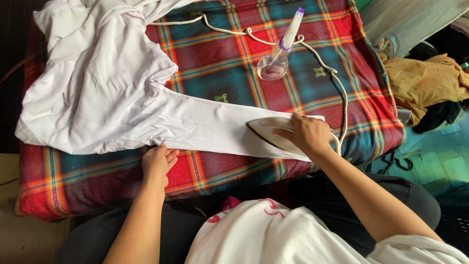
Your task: The person irons a white shirt laid out on a plaid-covered surface. They use an electric iron and a spray bottle, smoothing the body and sleeves of the shirt.
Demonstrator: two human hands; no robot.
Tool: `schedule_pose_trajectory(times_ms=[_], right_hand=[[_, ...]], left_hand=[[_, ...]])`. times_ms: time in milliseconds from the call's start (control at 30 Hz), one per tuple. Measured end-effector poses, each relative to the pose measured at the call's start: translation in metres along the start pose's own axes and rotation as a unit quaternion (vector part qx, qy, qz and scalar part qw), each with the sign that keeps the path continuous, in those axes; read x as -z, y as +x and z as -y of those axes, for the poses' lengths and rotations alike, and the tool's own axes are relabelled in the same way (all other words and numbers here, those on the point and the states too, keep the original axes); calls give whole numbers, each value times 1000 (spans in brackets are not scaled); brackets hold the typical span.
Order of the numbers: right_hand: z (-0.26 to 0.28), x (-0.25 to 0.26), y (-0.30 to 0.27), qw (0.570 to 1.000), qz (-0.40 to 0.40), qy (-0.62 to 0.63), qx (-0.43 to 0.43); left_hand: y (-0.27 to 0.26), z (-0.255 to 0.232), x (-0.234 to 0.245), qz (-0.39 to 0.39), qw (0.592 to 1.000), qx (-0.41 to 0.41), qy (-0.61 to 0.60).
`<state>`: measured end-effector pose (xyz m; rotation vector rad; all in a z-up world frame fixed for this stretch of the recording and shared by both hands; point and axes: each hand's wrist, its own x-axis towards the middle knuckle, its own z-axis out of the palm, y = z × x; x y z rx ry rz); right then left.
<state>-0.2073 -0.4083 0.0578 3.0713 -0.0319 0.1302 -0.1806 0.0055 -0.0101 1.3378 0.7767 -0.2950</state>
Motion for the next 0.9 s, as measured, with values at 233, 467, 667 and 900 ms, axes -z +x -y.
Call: schedule_pose_trajectory(times_ms=[233, 467, 667, 900], right_hand=[[-74, -2, -46, 994, -33, -20, -98], [-75, -8, -59, 997, -67, -18, -14], [-55, 0, -60, 997, -66, -29, -7], [-15, 13, -57, 996, -80, 21, 41]], left_hand=[[4, 2, -2, -3, 999, 10, -45], [-3, -1, -2, -9, 997, 20, -76], [-5, -1, 2, -18, 996, 25, -88], [2, 4, 5, -30, 995, 31, -86]])
